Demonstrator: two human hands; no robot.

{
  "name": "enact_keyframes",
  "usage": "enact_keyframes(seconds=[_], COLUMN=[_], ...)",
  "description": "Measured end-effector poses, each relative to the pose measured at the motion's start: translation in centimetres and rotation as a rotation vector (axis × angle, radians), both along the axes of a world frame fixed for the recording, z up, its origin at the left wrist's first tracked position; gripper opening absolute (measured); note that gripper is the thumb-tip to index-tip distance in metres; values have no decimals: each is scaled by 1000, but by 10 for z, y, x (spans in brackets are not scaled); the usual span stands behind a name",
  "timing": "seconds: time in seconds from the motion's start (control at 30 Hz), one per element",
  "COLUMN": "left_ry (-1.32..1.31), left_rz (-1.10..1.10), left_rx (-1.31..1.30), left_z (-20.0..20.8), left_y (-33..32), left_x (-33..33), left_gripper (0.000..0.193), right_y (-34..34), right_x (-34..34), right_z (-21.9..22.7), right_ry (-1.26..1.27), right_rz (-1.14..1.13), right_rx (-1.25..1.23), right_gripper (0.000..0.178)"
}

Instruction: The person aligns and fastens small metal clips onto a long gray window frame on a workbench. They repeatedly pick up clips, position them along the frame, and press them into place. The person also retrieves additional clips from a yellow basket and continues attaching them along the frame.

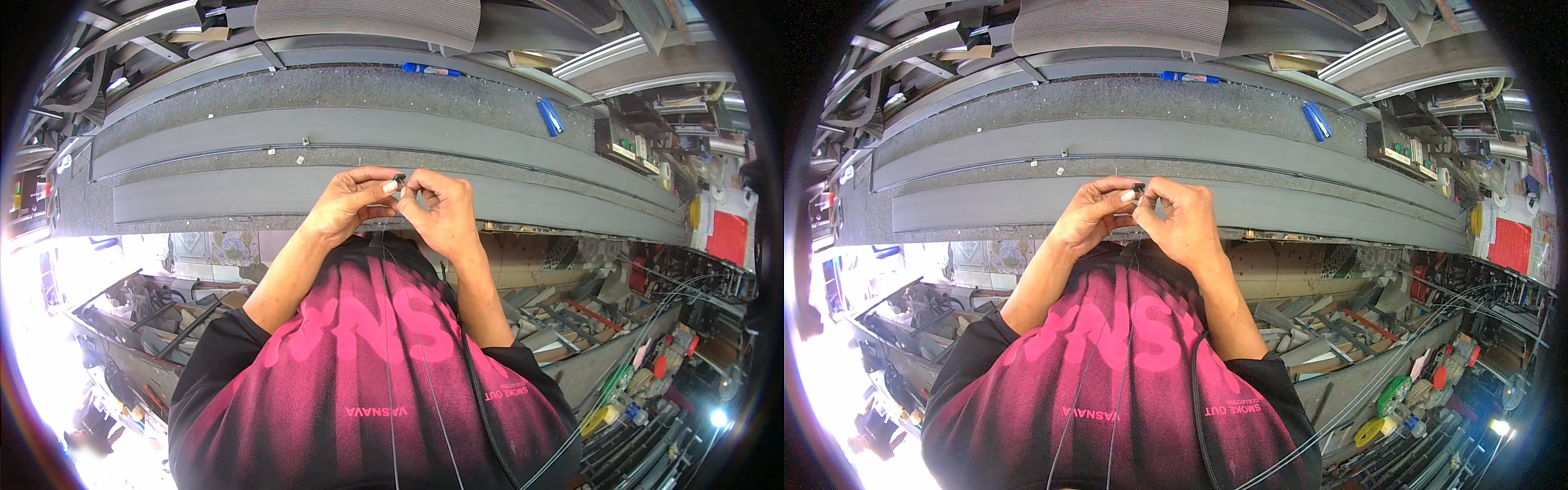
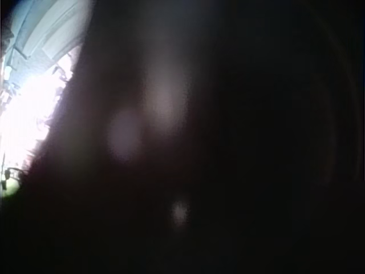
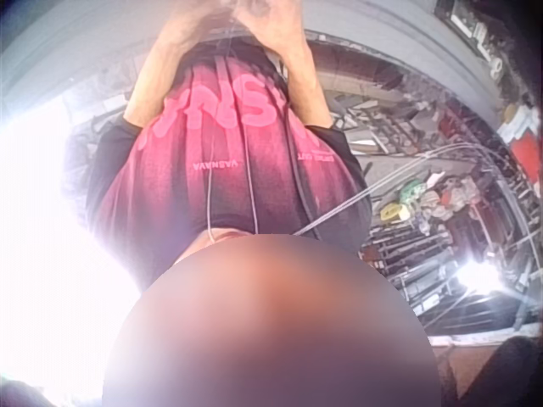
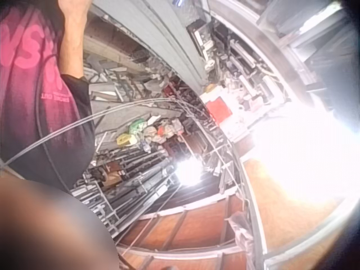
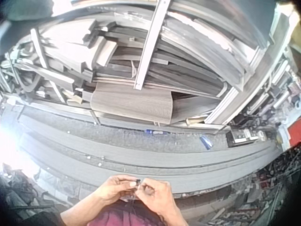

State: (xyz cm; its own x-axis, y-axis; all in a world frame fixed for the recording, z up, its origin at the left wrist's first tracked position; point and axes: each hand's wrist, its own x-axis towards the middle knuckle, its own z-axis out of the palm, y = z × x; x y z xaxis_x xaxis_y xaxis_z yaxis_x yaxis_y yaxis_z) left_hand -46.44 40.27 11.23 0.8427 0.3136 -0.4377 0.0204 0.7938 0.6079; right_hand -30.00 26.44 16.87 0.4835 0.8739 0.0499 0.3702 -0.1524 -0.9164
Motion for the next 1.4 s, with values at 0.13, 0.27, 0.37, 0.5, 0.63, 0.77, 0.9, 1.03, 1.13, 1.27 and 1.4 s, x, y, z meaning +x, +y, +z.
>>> enact_keyframes(seconds=[0.13,0.27,0.37,0.5,0.63,0.77,0.9,1.03,1.13,1.27,1.4], left_ry=[15,27,37,78,149,137,144,175,216,-9,-549], left_rz=[-29,-58,-70,-61,20,106,135,154,87,7,-232], left_rx=[61,174,256,345,521,929,1009,1001,992,885,813], left_z=[0,3,5,2,-5,-12,-17,-16,-1,54,113], left_y=[2,5,8,10,3,-8,-13,-14,-14,-18,-17], left_x=[0,0,-1,-1,4,8,5,-1,-10,-41,-69], left_gripper=[38,40,35,27,20,15,15,13,20,44,77], right_y=[1,0,0,-3,-1,-5,-11,-13,-17,-25,-30], right_x=[2,5,6,5,0,-2,-9,-14,-13,-3,16], right_z=[1,4,4,-3,-20,-38,-50,-54,-54,-52,-49], right_ry=[-30,-40,-44,-22,76,755,1022,959,895,811,796], right_rz=[25,52,63,64,-26,-73,-33,-60,-63,-150,-211], right_rx=[7,-43,-51,-76,-46,-10,-41,-112,-141,-110,-70], right_gripper=[18,18,18,20,25,34,29,22,19,16,15])
